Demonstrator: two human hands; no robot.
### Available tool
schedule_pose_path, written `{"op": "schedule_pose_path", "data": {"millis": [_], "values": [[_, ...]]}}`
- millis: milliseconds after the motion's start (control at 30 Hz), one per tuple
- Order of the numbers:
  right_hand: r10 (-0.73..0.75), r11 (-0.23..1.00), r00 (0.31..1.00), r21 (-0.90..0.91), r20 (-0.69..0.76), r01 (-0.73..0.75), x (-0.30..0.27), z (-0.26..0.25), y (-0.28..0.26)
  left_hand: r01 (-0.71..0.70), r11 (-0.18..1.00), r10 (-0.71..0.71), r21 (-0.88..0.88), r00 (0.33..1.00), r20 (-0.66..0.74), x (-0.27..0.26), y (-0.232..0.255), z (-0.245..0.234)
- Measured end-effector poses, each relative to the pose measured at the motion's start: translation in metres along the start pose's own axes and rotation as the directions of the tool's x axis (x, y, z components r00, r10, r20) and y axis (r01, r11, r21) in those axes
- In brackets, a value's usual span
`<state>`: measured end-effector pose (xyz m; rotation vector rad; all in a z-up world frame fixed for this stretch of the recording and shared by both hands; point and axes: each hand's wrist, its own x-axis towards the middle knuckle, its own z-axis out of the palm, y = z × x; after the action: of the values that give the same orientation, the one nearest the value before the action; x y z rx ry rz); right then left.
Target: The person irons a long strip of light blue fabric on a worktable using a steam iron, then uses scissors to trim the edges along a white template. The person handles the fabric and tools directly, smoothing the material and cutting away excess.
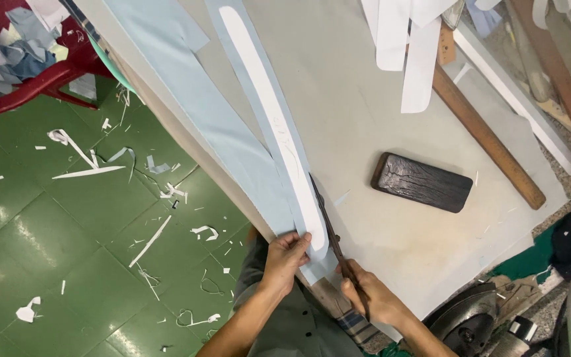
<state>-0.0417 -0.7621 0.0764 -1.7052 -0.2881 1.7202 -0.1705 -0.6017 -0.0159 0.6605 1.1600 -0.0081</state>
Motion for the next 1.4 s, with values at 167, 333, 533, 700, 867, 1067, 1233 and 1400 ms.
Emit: {"op": "schedule_pose_path", "data": {"millis": [167,333,533,700,867,1067,1233,1400], "values": [[0.111,0.993,0.981,-0.063,0.162,-0.102,-0.018,-0.024,-0.001,0.012,0.997,-0.012,0.072,1.000,0.002,0.009,0.045,0.007],[-0.005,0.996,0.986,-0.087,0.167,0.020,-0.007,-0.034,0.006,-0.031,0.997,0.037,0.064,0.996,-0.087,0.043,0.102,0.017],[0.052,0.998,0.995,-0.032,0.084,-0.049,0.024,-0.018,-0.021,-0.017,0.992,0.035,0.121,0.988,-0.152,0.060,0.125,0.014],[-0.043,0.988,0.998,-0.148,0.043,0.049,0.037,-0.010,-0.040,-0.009,0.993,0.026,0.118,0.989,-0.144,0.060,0.125,0.011],[0.003,0.980,1.000,-0.196,-0.020,-0.007,0.041,-0.008,-0.042,0.016,0.990,0.006,0.138,0.988,-0.154,0.062,0.123,0.010],[0.048,0.995,0.995,-0.089,0.089,-0.040,0.035,-0.017,-0.055,0.004,0.995,0.008,0.098,0.993,-0.115,0.063,0.121,0.008],[-0.026,0.975,0.998,-0.220,0.059,0.039,0.053,-0.020,-0.068,0.018,0.997,-0.012,0.074,0.996,-0.090,0.062,0.126,0.006],[0.001,0.975,1.000,-0.224,0.020,0.003,0.067,-0.017,-0.085,0.019,0.997,-0.014,0.076,0.997,-0.075,0.062,0.125,0.005]]}}
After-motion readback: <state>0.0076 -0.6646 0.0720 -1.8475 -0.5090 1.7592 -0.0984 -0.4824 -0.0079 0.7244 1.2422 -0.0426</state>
